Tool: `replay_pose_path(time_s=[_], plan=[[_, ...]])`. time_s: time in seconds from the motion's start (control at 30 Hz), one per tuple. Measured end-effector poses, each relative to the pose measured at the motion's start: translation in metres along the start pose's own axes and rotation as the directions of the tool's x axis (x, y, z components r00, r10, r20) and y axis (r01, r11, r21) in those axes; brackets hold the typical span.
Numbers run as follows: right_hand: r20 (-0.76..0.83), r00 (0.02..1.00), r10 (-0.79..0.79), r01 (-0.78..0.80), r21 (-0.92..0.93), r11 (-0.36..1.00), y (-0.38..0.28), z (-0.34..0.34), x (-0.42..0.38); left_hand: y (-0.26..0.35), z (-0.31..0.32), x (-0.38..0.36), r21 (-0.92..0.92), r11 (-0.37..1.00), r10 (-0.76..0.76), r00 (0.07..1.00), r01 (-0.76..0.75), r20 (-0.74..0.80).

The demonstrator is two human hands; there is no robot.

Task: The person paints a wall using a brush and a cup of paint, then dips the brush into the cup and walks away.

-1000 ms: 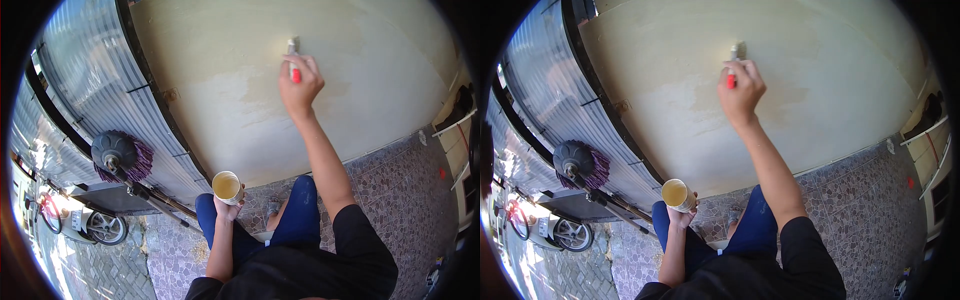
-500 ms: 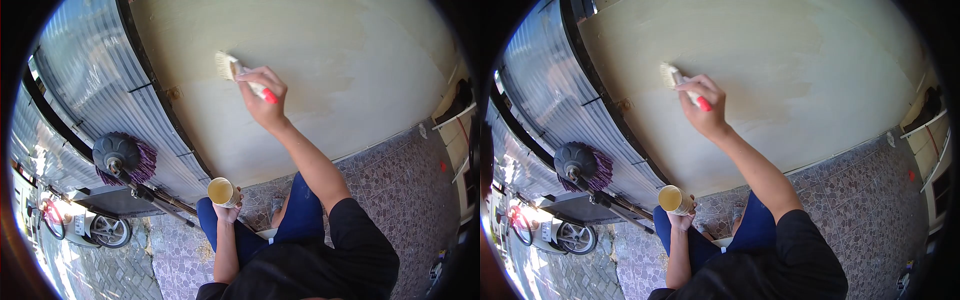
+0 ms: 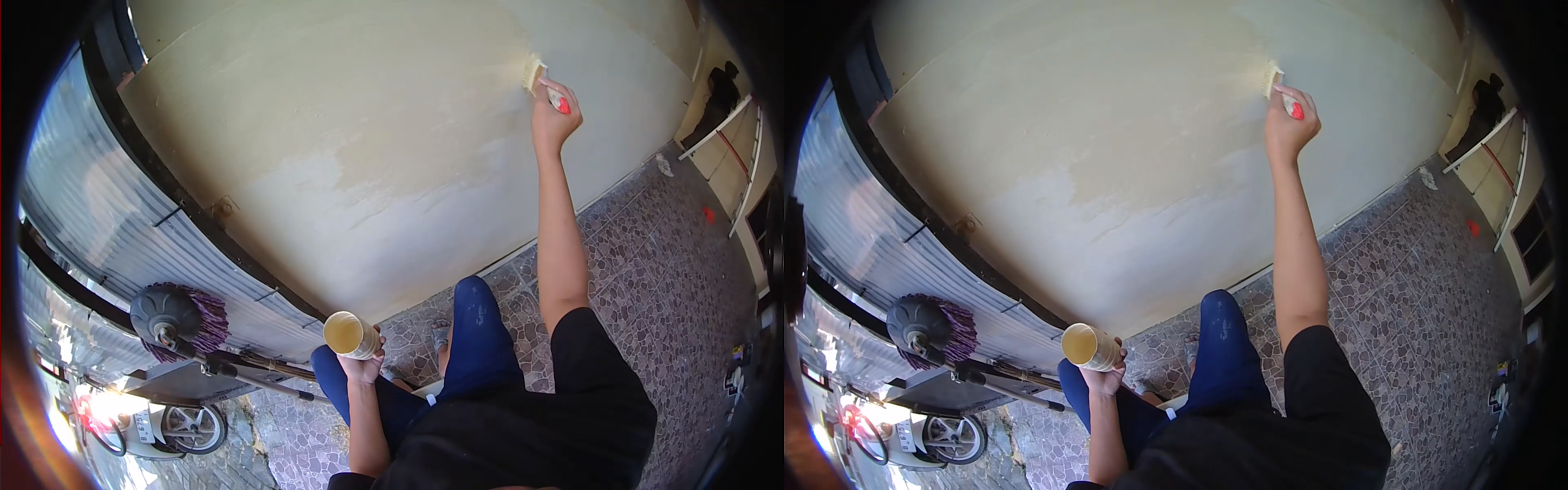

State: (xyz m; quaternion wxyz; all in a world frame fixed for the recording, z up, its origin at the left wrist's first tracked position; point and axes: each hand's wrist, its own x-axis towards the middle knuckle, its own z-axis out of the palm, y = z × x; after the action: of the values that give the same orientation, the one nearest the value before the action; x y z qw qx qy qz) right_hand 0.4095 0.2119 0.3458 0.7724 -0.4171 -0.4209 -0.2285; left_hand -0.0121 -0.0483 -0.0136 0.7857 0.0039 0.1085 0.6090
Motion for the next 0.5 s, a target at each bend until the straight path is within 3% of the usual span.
replay_pose_path(time_s=[0.1,0.13,0.2,0.27,0.3,0.37,0.5], plan=[[0.112,0.993,-0.041,0.052,-0.098,0.994,-0.037,0.028,-0.026,-0.018,0.017,0.007,0.022,1.000,-0.012,1.000,0.012,-0.009],[0.090,0.988,-0.129,0.131,-0.020,0.991,-0.050,0.036,-0.040,-0.025,0.019,0.009,0.006,0.999,-0.035,0.999,0.035,0.012],[0.195,0.971,-0.138,0.121,0.093,0.988,-0.078,0.032,-0.063,-0.039,0.023,0.013,-0.002,0.997,-0.074,0.997,0.074,0.026],[0.433,0.895,-0.104,-0.017,0.268,0.963,-0.100,0.010,-0.071,-0.051,0.027,0.014,-0.067,0.989,-0.131,0.990,0.135,0.053],[0.426,0.900,-0.093,-0.023,0.258,0.966,-0.098,0.003,-0.065,-0.056,0.027,0.015,-0.055,0.988,-0.140,0.989,0.143,0.048],[0.342,0.930,-0.133,-0.026,0.423,0.906,-0.089,-0.011,-0.051,-0.064,0.027,0.017,-0.083,0.978,-0.185,0.981,0.189,0.059],[0.033,0.994,0.106,-0.107,0.065,0.992,-0.002,-0.014,0.001,-0.074,0.044,0.008,-0.046,0.977,-0.206,0.976,0.209,0.069]])
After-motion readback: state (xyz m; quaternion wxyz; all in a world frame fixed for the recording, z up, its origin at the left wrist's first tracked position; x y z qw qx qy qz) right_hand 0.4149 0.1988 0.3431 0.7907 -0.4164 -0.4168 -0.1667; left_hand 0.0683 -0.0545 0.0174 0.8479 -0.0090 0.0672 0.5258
